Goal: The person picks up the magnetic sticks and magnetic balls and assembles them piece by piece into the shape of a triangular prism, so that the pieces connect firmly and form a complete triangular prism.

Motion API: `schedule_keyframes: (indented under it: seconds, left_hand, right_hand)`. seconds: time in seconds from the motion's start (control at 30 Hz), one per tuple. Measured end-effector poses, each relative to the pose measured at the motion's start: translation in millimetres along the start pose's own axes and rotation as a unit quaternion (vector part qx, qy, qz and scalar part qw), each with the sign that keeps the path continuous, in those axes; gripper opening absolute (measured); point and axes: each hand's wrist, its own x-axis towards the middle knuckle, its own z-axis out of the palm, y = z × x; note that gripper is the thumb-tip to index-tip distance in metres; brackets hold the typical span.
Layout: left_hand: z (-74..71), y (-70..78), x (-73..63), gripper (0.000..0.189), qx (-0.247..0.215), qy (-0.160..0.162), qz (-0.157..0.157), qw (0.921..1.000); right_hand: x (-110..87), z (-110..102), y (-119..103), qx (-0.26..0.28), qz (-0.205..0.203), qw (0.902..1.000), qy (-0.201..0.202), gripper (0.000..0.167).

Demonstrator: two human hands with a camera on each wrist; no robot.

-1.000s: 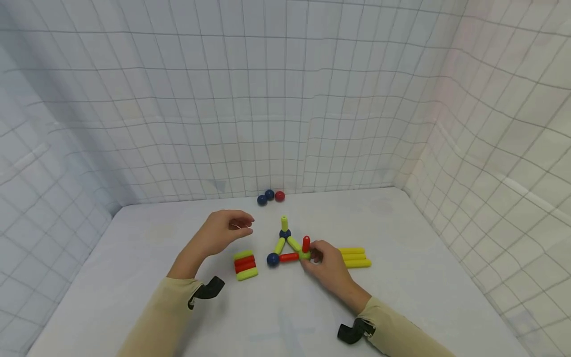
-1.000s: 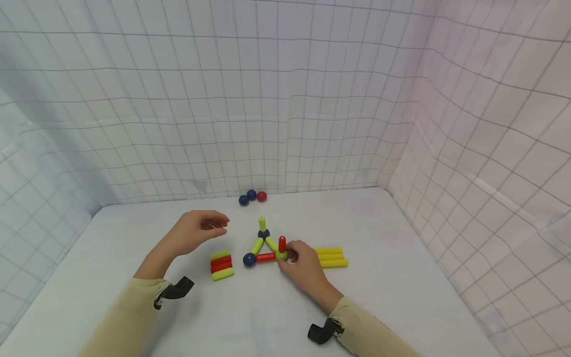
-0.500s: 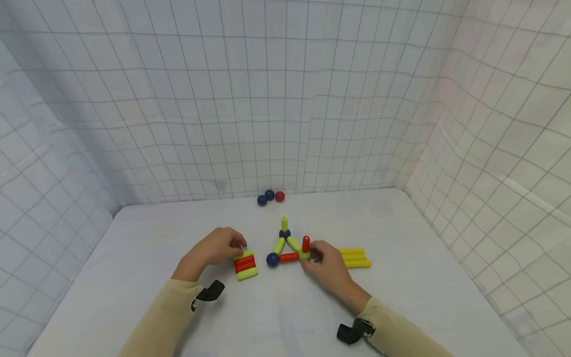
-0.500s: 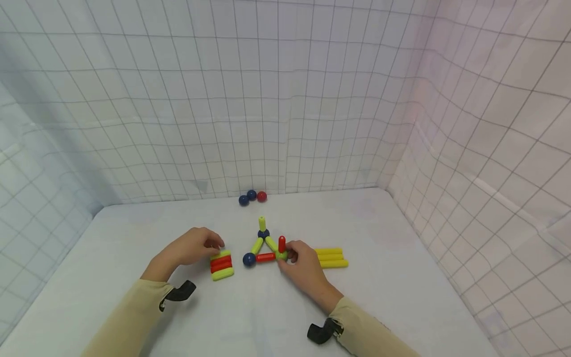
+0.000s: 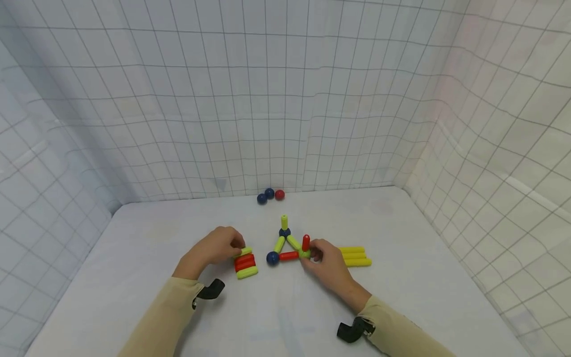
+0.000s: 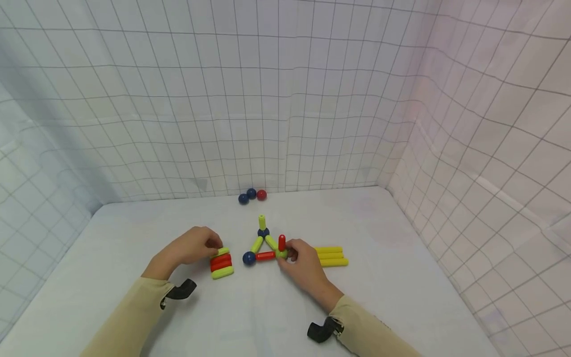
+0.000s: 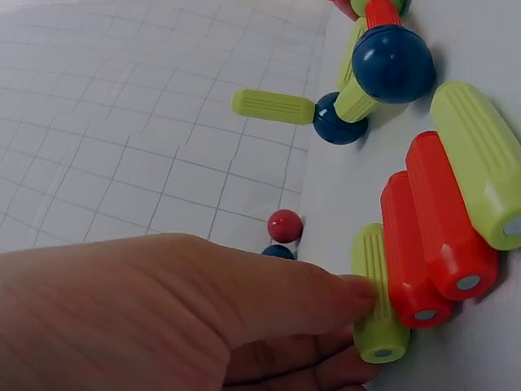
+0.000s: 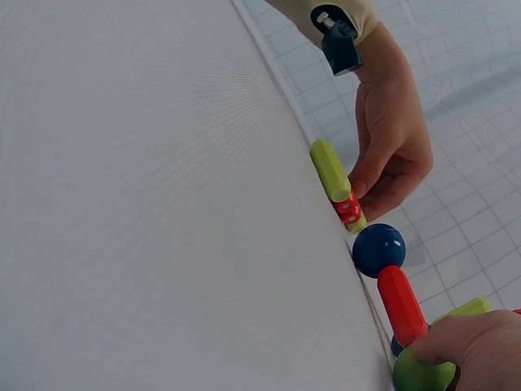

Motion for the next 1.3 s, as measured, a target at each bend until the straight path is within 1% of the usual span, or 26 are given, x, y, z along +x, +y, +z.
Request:
schedule_keyframes:
  seconds: [0.1,0.23,0.53,0.63,0.67,0.73,0.83,0.9,0.97,1.03,1.1,1.13,1.3]
  left_hand:
    - [-1.5,-3.1,0.0,0.017,0.002,0.005,-0.005,1.0]
    - [-2.1,-6.0,-0.1,0.017,0.006,0.012,-0.003,0.9999]
    - [-1.6,-8.3,0.4,0.013,0.017,0.02,-0.01,0.9996]
    - [-1.1,-9.1,1.0,0.021,0.011,0.041,-0.007,0.9991]
    - [-1.3,-8.9,1.6,0.024,0.005,0.05,-0.003,0.9987]
    - [-1.5,-7.1,2.9,0.029,-0.017,0.067,0.013,0.9975]
    - [-1.8,-1.3,4.6,0.031,-0.059,0.088,0.047,0.9933]
    - [-1.0,3.3,4.7,0.029,-0.088,0.104,0.072,0.988]
    - [0.8,7.8,4.5,0.027,-0.115,0.125,0.094,0.981]
    - [4.7,12.3,5.0,0.024,-0.141,0.14,0.105,0.9744]
    - [9.8,16.9,6.2,0.023,-0.159,0.143,0.113,0.9704]
    - [12.8,19.2,7.0,0.022,-0.165,0.14,0.112,0.9698]
    - [26.3,27.6,10.2,0.025,-0.165,0.114,0.103,0.9743]
  right_hand:
    - [0.3,-0.3,-0.8,0.003,0.004,1.0,-0.001,0.027]
    - [-0.3,-0.5,-2.4,0.0,0.003,1.0,0.001,0.026]
    - [0.1,0.5,-2.6,0.004,0.008,1.0,0.001,0.026]
    - [-0.2,0.2,-1.5,0.004,0.004,1.0,0.0,0.026]
    - [0.0,0.6,-0.8,0.003,0.001,1.0,0.0,0.026]
    - [-0.1,0.9,0.0,0.003,-0.002,1.0,0.001,0.025]
    - [-0.6,1.3,0.6,0.003,0.0,1.0,0.002,0.025]
    - [-0.9,0.9,-0.3,0.003,0.004,1.0,0.001,0.025]
    - [-0.7,0.9,-1.2,0.003,0.003,1.0,0.002,0.025]
    - [0.0,1.0,-2.0,0.004,0.003,1.0,0.002,0.025]
    - [0.9,1.5,-2.0,0.003,0.004,1.0,0.001,0.025]
    - [1.2,1.6,-2.1,0.004,0.004,1.0,0.002,0.025]
    - [0.4,1.2,-2.4,0.002,0.004,1.0,0.0,0.025]
